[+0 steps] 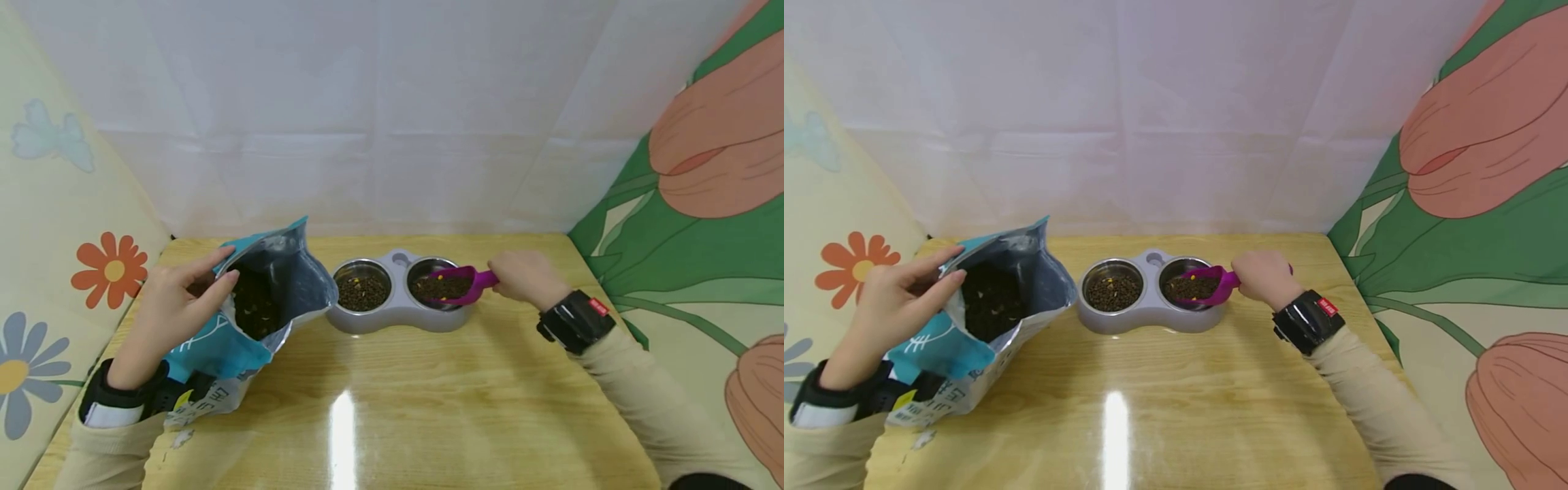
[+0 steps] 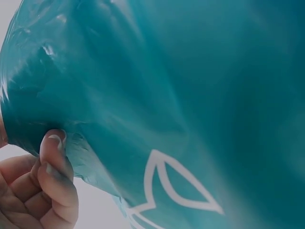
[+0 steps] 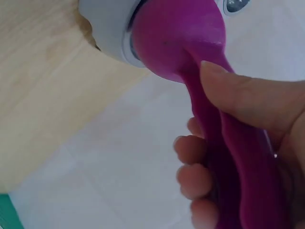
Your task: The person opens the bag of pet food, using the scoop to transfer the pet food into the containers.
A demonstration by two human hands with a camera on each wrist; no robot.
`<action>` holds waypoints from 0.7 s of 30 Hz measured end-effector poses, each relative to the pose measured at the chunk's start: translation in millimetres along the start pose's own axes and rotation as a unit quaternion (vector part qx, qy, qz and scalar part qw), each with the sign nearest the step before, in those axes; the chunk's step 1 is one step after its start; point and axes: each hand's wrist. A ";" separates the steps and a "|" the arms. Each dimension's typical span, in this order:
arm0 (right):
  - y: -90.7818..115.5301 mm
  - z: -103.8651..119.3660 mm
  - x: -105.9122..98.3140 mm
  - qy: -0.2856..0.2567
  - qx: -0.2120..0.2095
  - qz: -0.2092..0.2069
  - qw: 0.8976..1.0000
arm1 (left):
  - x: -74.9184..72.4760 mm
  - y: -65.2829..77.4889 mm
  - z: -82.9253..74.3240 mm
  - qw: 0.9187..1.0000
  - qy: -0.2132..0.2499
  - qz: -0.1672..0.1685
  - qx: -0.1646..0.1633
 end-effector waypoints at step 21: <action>-28.0 42.2 -33.5 0.259 -0.080 -0.066 0.960 | 0.8 0.5 4.0 1.000 0.014 -0.005 0.016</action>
Point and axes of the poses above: each hand's wrist, its own y-axis away from the middle knuckle, its own x-axis out of the palm, z = x × y, and after that the axes turned 2 degrees about -y, right-handed
